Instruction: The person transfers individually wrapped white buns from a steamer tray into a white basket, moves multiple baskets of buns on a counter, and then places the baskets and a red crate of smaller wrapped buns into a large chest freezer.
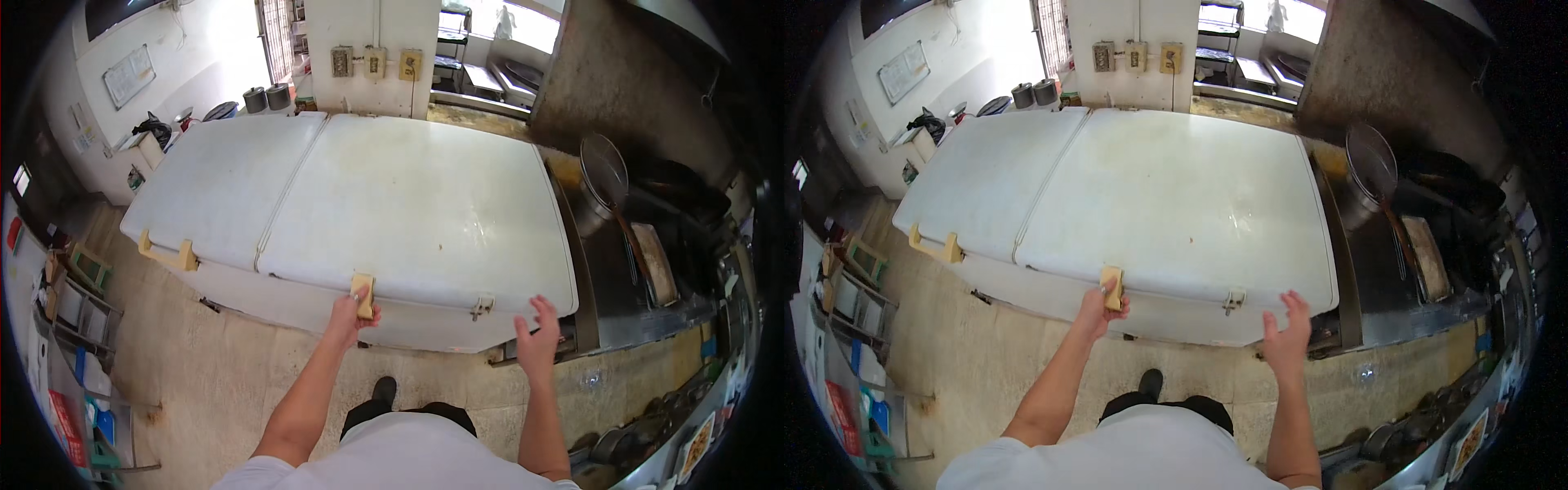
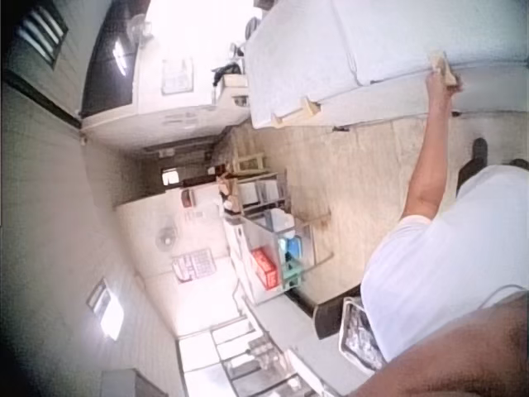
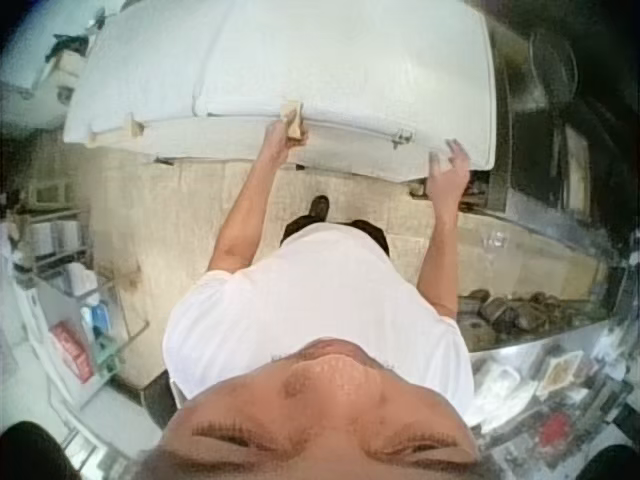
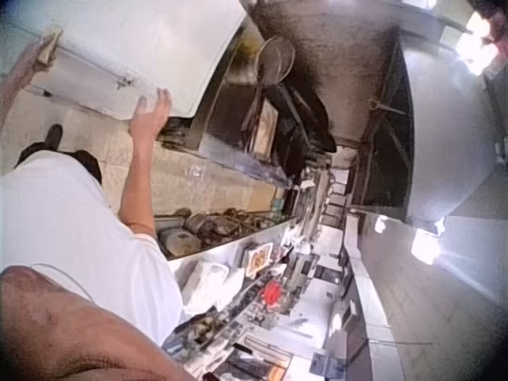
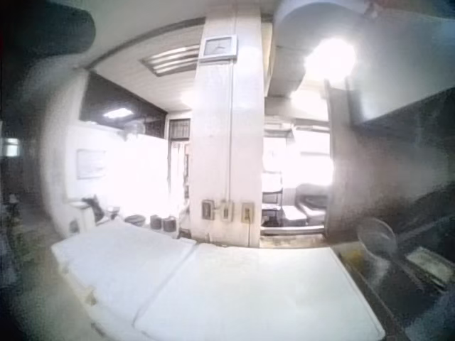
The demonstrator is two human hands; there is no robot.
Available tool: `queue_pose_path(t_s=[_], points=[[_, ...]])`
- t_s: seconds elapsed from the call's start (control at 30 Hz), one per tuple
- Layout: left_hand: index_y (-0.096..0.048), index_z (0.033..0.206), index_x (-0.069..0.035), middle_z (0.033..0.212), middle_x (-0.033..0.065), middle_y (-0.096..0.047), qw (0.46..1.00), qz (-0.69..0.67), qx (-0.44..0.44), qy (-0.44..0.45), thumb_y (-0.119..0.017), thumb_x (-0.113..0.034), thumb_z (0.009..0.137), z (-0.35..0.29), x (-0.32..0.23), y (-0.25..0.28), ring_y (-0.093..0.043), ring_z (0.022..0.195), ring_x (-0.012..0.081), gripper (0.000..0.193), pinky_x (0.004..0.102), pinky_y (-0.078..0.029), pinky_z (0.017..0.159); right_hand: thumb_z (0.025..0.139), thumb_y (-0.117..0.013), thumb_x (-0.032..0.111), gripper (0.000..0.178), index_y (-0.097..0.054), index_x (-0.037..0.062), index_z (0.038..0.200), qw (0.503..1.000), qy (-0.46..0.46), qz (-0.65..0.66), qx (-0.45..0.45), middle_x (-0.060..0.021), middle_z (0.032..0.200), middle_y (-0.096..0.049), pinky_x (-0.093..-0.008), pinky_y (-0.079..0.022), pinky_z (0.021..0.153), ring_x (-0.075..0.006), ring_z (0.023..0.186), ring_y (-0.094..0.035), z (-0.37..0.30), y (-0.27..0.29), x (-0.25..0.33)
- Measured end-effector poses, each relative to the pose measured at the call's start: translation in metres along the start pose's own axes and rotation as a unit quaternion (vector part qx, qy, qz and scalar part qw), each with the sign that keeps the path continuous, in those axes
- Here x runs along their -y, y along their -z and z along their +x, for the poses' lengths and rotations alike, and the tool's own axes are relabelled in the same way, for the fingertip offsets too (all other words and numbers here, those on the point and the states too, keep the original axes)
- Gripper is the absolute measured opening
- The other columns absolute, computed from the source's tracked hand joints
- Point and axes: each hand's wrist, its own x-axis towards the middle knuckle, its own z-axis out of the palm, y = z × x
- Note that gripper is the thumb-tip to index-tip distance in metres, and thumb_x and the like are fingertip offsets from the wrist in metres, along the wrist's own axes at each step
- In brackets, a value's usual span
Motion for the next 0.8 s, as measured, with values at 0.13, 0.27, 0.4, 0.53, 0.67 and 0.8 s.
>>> queue_pose_path(t_s=[0.13, 0.27, 0.4, 0.53, 0.67, 0.8], points=[[-0.061, 0.111, 0.006, 0.086, 0.0165, -0.071, 0.999, -0.016, -0.004, -0.044, -0.061, -0.032, 0.102, -0.017, -0.022, -0.006, -0.071, 0.068, 0.0247, 0.039, 0.0354, -0.061, 0.055, 0.093, -0.074, 0.022, 0.05, -0.06, -0.0049, 0.132, 0.979, -0.031, -0.164, -0.115, -0.0238, 0.145, -0.054, -0.0493, -0.036, 0.115, -0.0406, 0.135, -0.05, 0.073, 0.038, -0.053], [-0.062, 0.11, 0.005, 0.088, 0.0189, -0.074, 0.994, -0.017, 0.056, -0.094, -0.058, -0.034, 0.103, -0.032, -0.096, -0.047, -0.073, 0.068, 0.0264, 0.039, 0.037, -0.06, 0.054, 0.101, -0.065, 0.044, 0.061, -0.058, -0.0057, 0.135, 0.974, -0.173, -0.048, -0.141, -0.0205, 0.131, -0.065, -0.0434, -0.045, 0.106, -0.0343, 0.121, -0.061, 0.149, 0.118, -0.174], [-0.064, 0.107, 0.005, 0.081, 0.0169, -0.074, 0.994, 0.018, -0.012, -0.11, -0.061, -0.042, 0.099, -0.052, -0.168, -0.069, -0.073, 0.061, 0.0234, 0.048, 0.0335, -0.06, 0.051, 0.097, -0.057, 0.066, 0.064, -0.067, 0.0102, 0.126, 0.92, -0.303, 0.242, 0.057, -0.0043, 0.109, -0.074, -0.0413, -0.056, 0.081, -0.02, 0.096, -0.071, 0.193, 0.121, -0.053], [-0.065, 0.106, 0.005, 0.075, 0.0156, -0.074, 0.992, 0.052, -0.03, -0.112, -0.063, -0.049, 0.096, -0.053, -0.201, -0.081, -0.072, 0.056, 0.0215, 0.055, 0.0318, -0.058, 0.046, 0.098, -0.06, 0.06, 0.056, -0.069, 0.01, 0.12, 0.926, -0.27, 0.253, 0.068, -0.0048, 0.102, -0.074, -0.0376, -0.059, 0.064, -0.0179, 0.085, -0.073, 0.218, 0.138, -0.064], [-0.065, 0.101, 0.003, 0.077, 0.0177, -0.074, 0.989, 0.065, -0.048, -0.123, -0.059, -0.048, 0.101, -0.052, -0.212, -0.088, -0.072, 0.056, 0.0203, 0.052, 0.0302, -0.057, 0.045, 0.099, -0.061, 0.055, 0.05, -0.069, 0.0097, 0.119, 0.917, -0.283, 0.268, 0.089, -0.0055, 0.099, -0.075, -0.04, -0.063, 0.062, -0.0175, 0.089, -0.075, 0.223, 0.146, -0.047], [-0.065, 0.1, 0.002, 0.076, 0.0163, -0.074, 0.984, 0.069, -0.082, -0.139, -0.061, -0.049, 0.101, -0.042, -0.212, -0.089, -0.069, 0.052, 0.0176, 0.05, 0.029, -0.054, 0.042, 0.102, -0.062, 0.046, 0.049, -0.069, 0.0021, 0.123, 0.856, -0.321, 0.382, 0.131, -0.0105, 0.108, -0.076, -0.0365, -0.063, 0.073, -0.0211, 0.088, -0.075, 0.243, 0.141, -0.087]])
